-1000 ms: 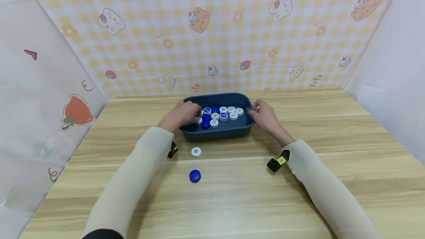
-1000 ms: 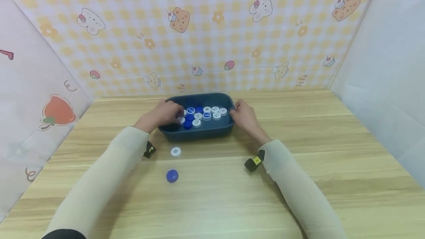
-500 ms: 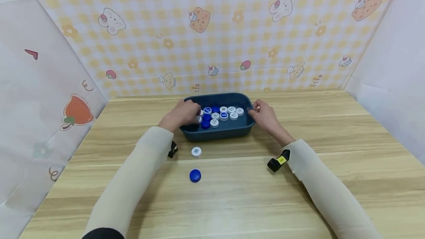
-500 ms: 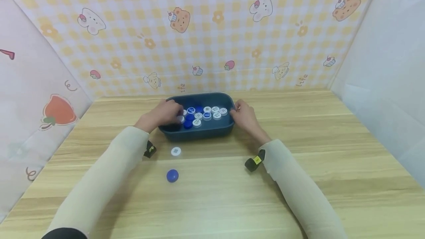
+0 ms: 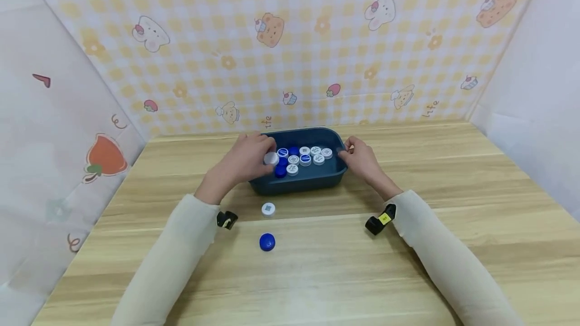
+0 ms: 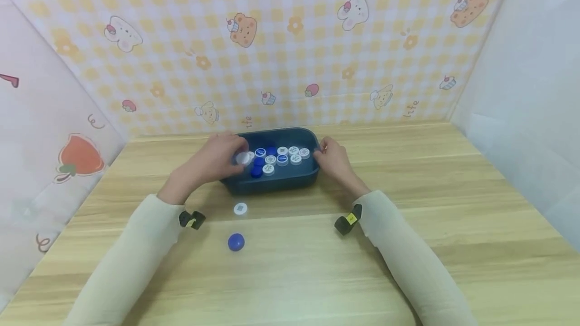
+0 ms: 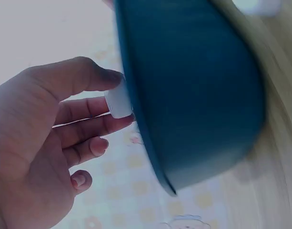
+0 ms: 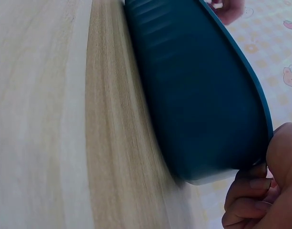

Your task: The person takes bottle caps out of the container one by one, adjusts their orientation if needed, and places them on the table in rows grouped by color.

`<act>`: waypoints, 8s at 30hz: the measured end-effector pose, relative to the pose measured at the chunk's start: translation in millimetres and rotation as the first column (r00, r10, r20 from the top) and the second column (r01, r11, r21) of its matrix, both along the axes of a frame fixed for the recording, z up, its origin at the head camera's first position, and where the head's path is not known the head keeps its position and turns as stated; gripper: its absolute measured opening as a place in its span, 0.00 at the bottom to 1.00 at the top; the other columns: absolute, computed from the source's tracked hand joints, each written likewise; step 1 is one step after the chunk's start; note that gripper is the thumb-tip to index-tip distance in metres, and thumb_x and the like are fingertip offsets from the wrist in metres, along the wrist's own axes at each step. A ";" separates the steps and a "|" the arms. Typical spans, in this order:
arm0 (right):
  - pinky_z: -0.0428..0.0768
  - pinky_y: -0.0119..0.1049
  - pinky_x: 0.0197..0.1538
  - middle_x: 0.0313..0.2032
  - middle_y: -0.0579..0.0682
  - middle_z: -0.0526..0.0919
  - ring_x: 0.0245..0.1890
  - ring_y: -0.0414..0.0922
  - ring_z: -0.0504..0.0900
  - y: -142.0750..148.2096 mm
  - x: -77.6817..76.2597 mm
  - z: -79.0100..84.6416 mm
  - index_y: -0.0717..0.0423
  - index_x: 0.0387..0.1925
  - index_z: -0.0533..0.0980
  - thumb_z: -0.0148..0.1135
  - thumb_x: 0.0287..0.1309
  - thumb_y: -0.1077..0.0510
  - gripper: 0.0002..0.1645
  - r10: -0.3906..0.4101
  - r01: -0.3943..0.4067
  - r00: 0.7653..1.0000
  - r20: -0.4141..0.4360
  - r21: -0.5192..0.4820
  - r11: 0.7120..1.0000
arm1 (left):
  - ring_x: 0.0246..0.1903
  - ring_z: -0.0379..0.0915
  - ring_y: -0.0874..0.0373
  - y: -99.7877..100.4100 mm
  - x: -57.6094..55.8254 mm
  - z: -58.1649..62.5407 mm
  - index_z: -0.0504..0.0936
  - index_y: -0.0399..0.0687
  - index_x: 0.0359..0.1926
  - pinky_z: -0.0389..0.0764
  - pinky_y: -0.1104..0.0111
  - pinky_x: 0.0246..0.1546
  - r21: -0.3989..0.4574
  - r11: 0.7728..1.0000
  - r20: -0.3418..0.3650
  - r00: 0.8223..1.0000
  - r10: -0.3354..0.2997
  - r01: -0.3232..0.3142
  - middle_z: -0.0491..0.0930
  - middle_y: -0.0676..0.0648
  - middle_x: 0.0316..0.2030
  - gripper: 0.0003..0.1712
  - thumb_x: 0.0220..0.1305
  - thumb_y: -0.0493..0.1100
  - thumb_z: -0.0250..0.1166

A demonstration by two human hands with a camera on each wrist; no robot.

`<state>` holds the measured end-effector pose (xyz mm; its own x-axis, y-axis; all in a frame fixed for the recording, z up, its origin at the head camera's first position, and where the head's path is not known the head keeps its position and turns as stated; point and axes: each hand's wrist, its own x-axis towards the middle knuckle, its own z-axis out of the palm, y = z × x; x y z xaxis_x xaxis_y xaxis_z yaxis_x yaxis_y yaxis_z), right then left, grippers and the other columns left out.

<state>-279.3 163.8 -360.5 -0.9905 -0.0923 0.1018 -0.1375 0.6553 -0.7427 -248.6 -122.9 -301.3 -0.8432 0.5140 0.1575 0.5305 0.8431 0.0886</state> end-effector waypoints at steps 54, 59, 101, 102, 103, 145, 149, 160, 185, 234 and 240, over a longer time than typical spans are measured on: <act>0.62 0.33 0.20 0.15 0.45 0.63 0.15 0.41 0.64 -0.2 -0.2 -0.9 0.59 0.33 0.65 0.55 0.62 0.60 0.08 0.009 -0.009 1.000 -0.015 -0.019 1.000 | 0.35 0.77 0.56 33.0 76.4 -28.6 0.84 0.48 0.43 0.75 0.67 0.35 -0.368 0.883 -0.028 0.946 -0.324 0.292 0.82 0.49 0.35 0.09 0.61 0.39 0.65; 0.62 0.33 0.20 0.15 0.45 0.62 0.15 0.41 0.63 -1.3 -0.7 0.8 0.59 0.33 0.65 0.55 0.62 0.60 0.08 0.007 -0.007 1.000 -0.016 -0.016 1.000 | 0.35 0.78 0.56 33.4 73.9 -31.4 0.84 0.48 0.42 0.76 0.67 0.35 -0.376 0.883 -0.021 0.950 -0.313 0.283 0.82 0.49 0.35 0.09 0.59 0.38 0.67; 0.63 0.33 0.21 0.17 0.47 0.65 0.17 0.42 0.66 -1.2 -0.9 -1.9 0.59 0.34 0.65 0.55 0.63 0.60 0.08 0.013 -0.013 1.000 0.012 -0.020 1.000 | 0.27 0.74 0.59 23.2 33.2 17.3 0.85 0.48 0.36 0.70 0.67 0.31 0.099 0.977 -0.164 0.971 -0.173 0.191 0.82 0.52 0.29 0.06 0.62 0.44 0.65; 0.63 0.33 0.21 0.17 0.47 0.65 0.17 0.42 0.66 -1.1 -0.9 -2.3 0.59 0.34 0.65 0.55 0.63 0.60 0.08 0.014 -0.013 1.000 0.013 -0.021 1.000 | 0.28 0.74 0.59 22.0 26.2 20.2 0.85 0.47 0.36 0.72 0.67 0.32 0.125 0.978 -0.155 0.977 -0.147 0.167 0.82 0.52 0.29 0.06 0.63 0.44 0.65; 0.63 0.33 0.21 0.17 0.47 0.65 0.17 0.42 0.66 -1.1 -0.6 -2.1 0.59 0.34 0.65 0.55 0.63 0.60 0.08 0.013 -0.013 1.000 0.012 -0.021 1.000 | 0.29 0.74 0.58 21.2 19.6 22.9 0.85 0.47 0.36 0.73 0.67 0.33 0.133 0.981 -0.139 0.983 -0.122 0.141 0.82 0.51 0.30 0.07 0.63 0.44 0.64; 0.62 0.34 0.21 0.16 0.46 0.64 0.16 0.42 0.65 0.5 0.0 -1.7 0.58 0.33 0.65 0.55 0.63 0.60 0.08 0.007 -0.008 1.000 -0.001 -0.028 1.000 | 0.36 0.75 0.50 16.9 -63.8 -36.2 0.82 0.44 0.45 0.76 0.58 0.43 -0.305 0.952 0.133 0.989 0.072 -0.028 0.81 0.45 0.37 0.12 0.63 0.44 0.64; 0.62 0.33 0.21 0.16 0.46 0.63 0.16 0.42 0.65 0.7 -0.2 -1.3 0.58 0.33 0.65 0.55 0.62 0.60 0.07 0.008 -0.008 1.000 -0.003 -0.028 1.000 | 0.38 0.75 0.49 17.0 -63.2 -36.5 0.81 0.42 0.45 0.76 0.57 0.44 -0.302 0.952 0.131 0.988 0.084 -0.041 0.81 0.44 0.38 0.12 0.63 0.43 0.63; 0.62 0.34 0.22 0.17 0.46 0.64 0.17 0.43 0.65 -2.0 -0.3 0.9 0.58 0.33 0.65 0.54 0.63 0.61 0.07 0.013 -0.013 1.000 -0.006 -0.026 1.000 | 0.30 0.72 0.51 8.3 -60.9 -28.2 0.82 0.42 0.36 0.75 0.61 0.35 -0.172 0.984 0.157 0.984 0.081 -0.053 0.78 0.46 0.29 0.09 0.64 0.44 0.62; 0.63 0.33 0.21 0.17 0.47 0.64 0.17 0.43 0.66 1.8 -0.9 -2.7 0.59 0.34 0.65 0.54 0.64 0.59 0.08 0.003 -0.003 1.000 -0.001 -0.011 1.000 | 0.38 0.73 0.56 56.6 -10.8 11.7 0.81 0.49 0.51 0.76 0.64 0.45 -0.097 0.983 0.036 0.988 -0.151 0.154 0.78 0.48 0.44 0.18 0.64 0.50 0.63; 0.63 0.34 0.22 0.18 0.47 0.66 0.17 0.42 0.66 -1.2 -0.4 -2.4 0.59 0.32 0.65 0.55 0.63 0.60 0.08 -0.002 0.001 1.000 -0.014 -0.022 1.000 | 0.26 0.75 0.57 56.0 66.7 -37.8 0.86 0.53 0.43 0.72 0.72 0.24 -0.195 0.935 0.041 0.955 -0.294 0.296 0.82 0.50 0.36 0.09 0.61 0.43 0.67; 0.63 0.33 0.21 0.17 0.46 0.66 0.16 0.41 0.66 -0.4 -0.1 -2.8 0.59 0.32 0.65 0.55 0.62 0.60 0.08 -0.003 0.003 1.000 -0.017 -0.019 1.000 | 0.23 0.73 0.58 54.6 66.9 -40.8 0.86 0.54 0.40 0.71 0.71 0.20 -0.234 0.933 0.005 0.960 -0.281 0.274 0.82 0.51 0.33 0.09 0.60 0.37 0.65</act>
<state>-279.5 163.3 -363.3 -0.9889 -0.0871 0.1201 -0.1479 0.6415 -0.7527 -181.8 -68.4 -342.1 -0.6588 0.7517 0.0290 0.7456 0.6576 -0.1082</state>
